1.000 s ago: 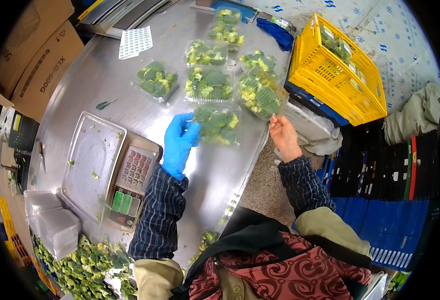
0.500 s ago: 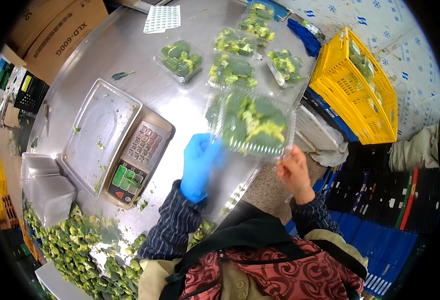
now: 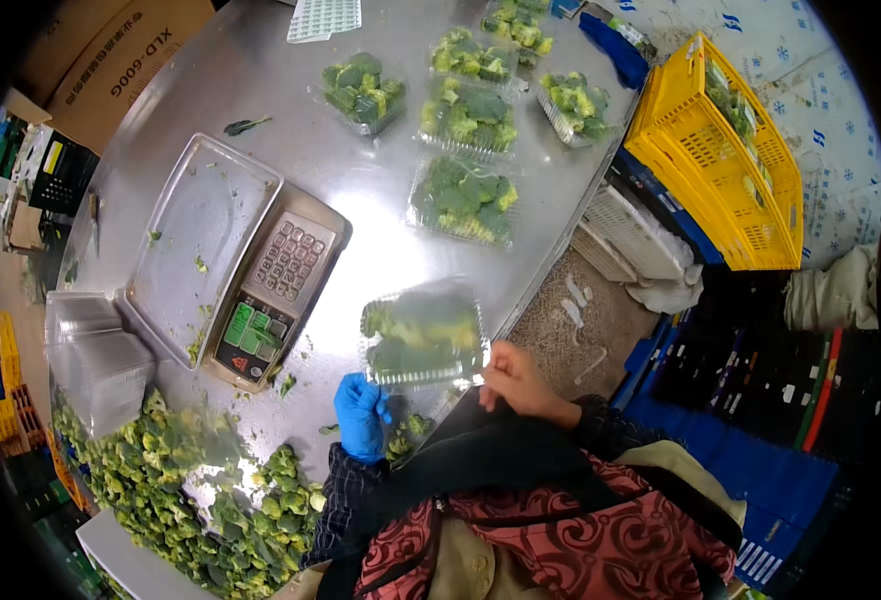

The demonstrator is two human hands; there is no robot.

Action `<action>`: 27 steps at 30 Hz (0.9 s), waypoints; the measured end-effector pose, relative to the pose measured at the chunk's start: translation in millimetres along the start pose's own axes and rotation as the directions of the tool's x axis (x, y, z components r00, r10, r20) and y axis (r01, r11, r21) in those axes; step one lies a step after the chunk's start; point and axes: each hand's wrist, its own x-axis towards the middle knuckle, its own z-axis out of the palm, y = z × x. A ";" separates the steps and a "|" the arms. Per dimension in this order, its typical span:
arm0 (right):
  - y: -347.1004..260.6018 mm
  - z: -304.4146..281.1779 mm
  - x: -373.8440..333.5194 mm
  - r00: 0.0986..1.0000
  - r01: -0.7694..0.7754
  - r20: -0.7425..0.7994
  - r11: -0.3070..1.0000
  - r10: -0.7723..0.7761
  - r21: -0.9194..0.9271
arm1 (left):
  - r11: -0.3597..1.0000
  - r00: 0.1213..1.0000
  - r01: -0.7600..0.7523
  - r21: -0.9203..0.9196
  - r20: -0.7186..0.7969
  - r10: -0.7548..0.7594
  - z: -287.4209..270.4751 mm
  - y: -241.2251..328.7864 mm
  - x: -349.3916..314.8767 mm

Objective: The person sorts through broccoli florets on a metal table and places them into plastic containers on a scale to reach a specific weight.

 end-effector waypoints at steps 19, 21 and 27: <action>-41.5 -170.7 81.5 0.682 0.646 -0.723 0.556 -0.113 0.523 | 0.880 0.881 -0.365 0.304 0.418 0.220 130.5 84.3 60.2; -47.5 -186.7 110.3 0.649 0.664 -0.756 0.548 -0.086 0.508 | 0.897 0.896 -0.345 0.276 0.383 0.227 109.9 84.5 54.0; -75.4 -233.8 189.3 0.606 0.688 -0.795 0.524 -0.032 0.503 | 0.947 0.970 -0.222 0.233 0.147 0.192 54.9 83.8 27.7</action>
